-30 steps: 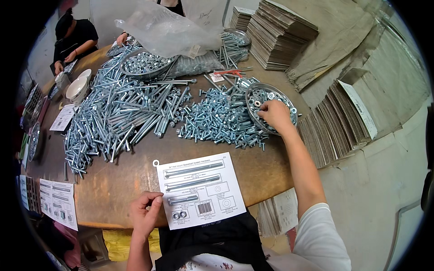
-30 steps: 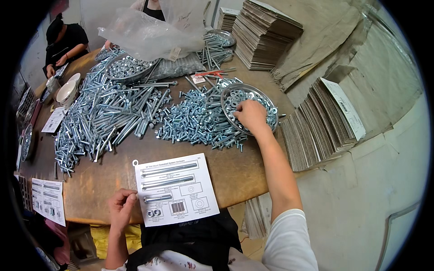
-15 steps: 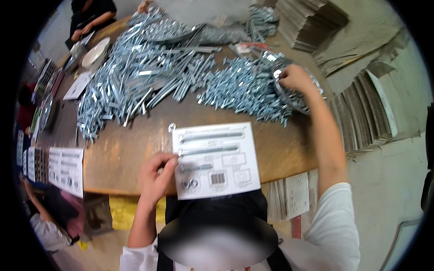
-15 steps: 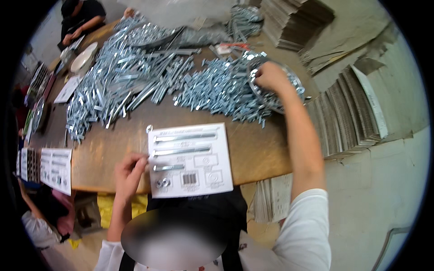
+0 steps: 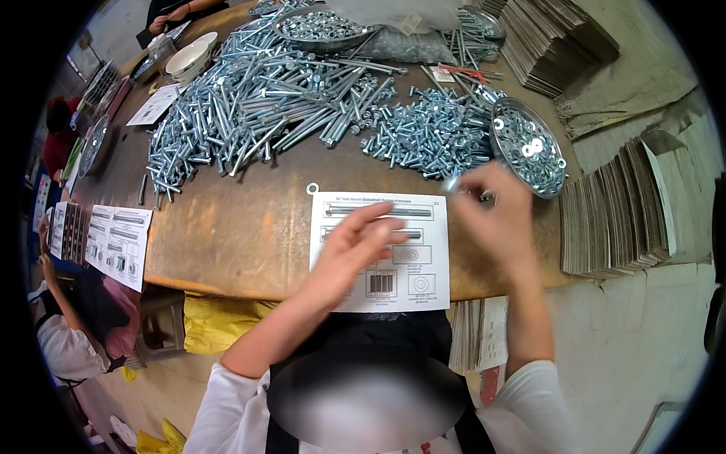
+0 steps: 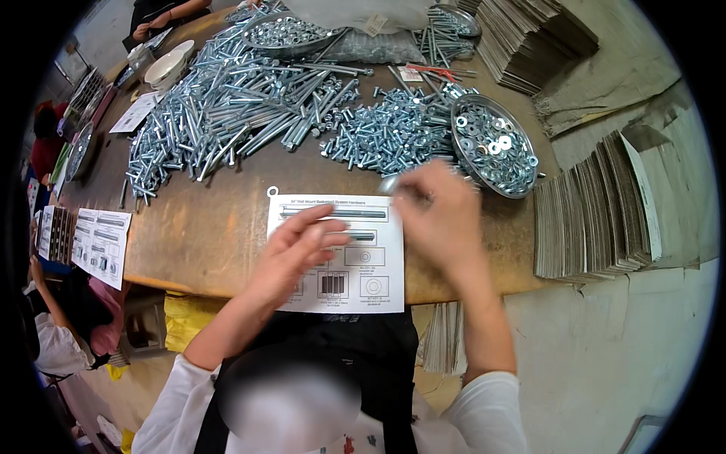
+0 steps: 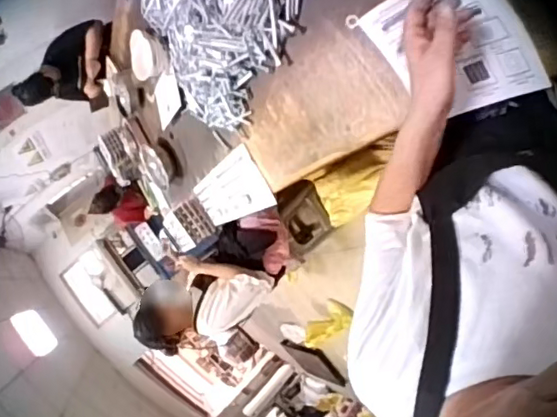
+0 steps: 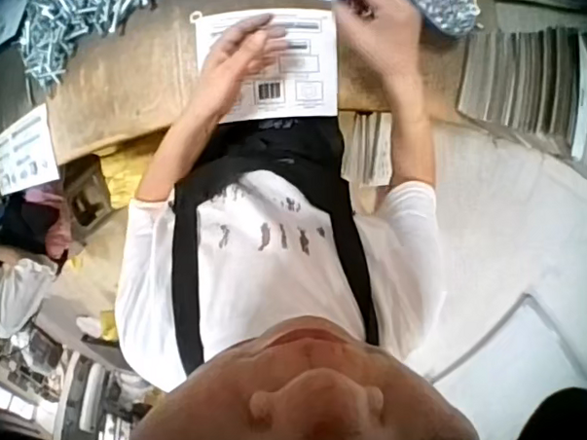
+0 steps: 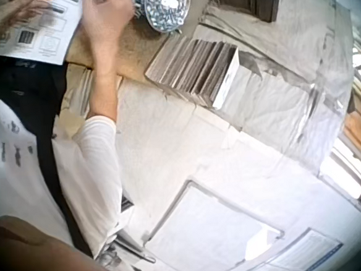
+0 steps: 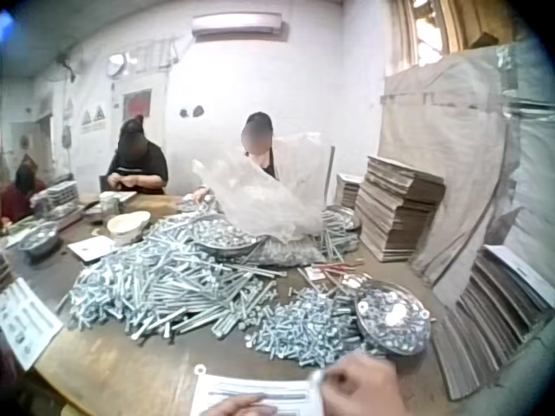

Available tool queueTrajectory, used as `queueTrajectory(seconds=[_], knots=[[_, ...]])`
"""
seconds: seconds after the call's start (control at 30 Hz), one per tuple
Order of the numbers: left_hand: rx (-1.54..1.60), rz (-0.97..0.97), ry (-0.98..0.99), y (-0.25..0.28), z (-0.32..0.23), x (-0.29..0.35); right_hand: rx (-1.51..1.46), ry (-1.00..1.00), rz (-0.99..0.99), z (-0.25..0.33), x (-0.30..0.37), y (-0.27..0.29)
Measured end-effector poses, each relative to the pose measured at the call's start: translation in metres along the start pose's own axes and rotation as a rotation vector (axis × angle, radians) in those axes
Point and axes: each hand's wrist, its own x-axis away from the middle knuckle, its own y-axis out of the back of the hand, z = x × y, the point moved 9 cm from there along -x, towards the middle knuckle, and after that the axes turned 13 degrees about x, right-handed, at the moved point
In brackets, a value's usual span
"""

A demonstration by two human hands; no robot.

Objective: The person assembles hardware kits by picking bolts, nuts, and washers from piles on a table and placing them into designated slots on printed cardboard sheets. The person repeats this process for multiple sheets, organizing the fasteners into the kit layout.

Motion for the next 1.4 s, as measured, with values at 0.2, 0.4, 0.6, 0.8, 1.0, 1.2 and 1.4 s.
queueTrajectory(seconds=[0.2, 0.4, 0.6, 0.8, 1.0, 1.2, 1.4], knots=[[0.437, 0.123, 0.308, -0.018, 0.061, -0.008, 0.138, 0.142, -0.018, 0.058, 0.072, -0.023], [0.400, 0.124, 0.492, -0.012, 0.081, 0.006, -0.633, -0.214, 0.449, 0.025, 0.076, -0.053], [0.326, 0.203, 0.520, -0.022, 0.080, 0.012, -0.776, -0.182, 0.517, 0.018, 0.081, -0.061], [0.371, 0.250, 0.515, -0.031, 0.073, 0.018, -0.816, -0.169, 0.499, 0.018, 0.084, -0.061], [0.374, 0.295, 0.513, -0.033, 0.074, 0.022, -0.839, -0.179, 0.464, 0.020, 0.088, -0.058], [0.246, 0.375, 0.681, -0.029, 0.092, 0.055, -0.713, -0.268, 0.397, 0.005, 0.099, -0.048], [0.172, 0.482, 0.875, -0.026, 0.116, 0.087, 0.167, 0.237, 0.295, 0.033, 0.114, -0.050]])
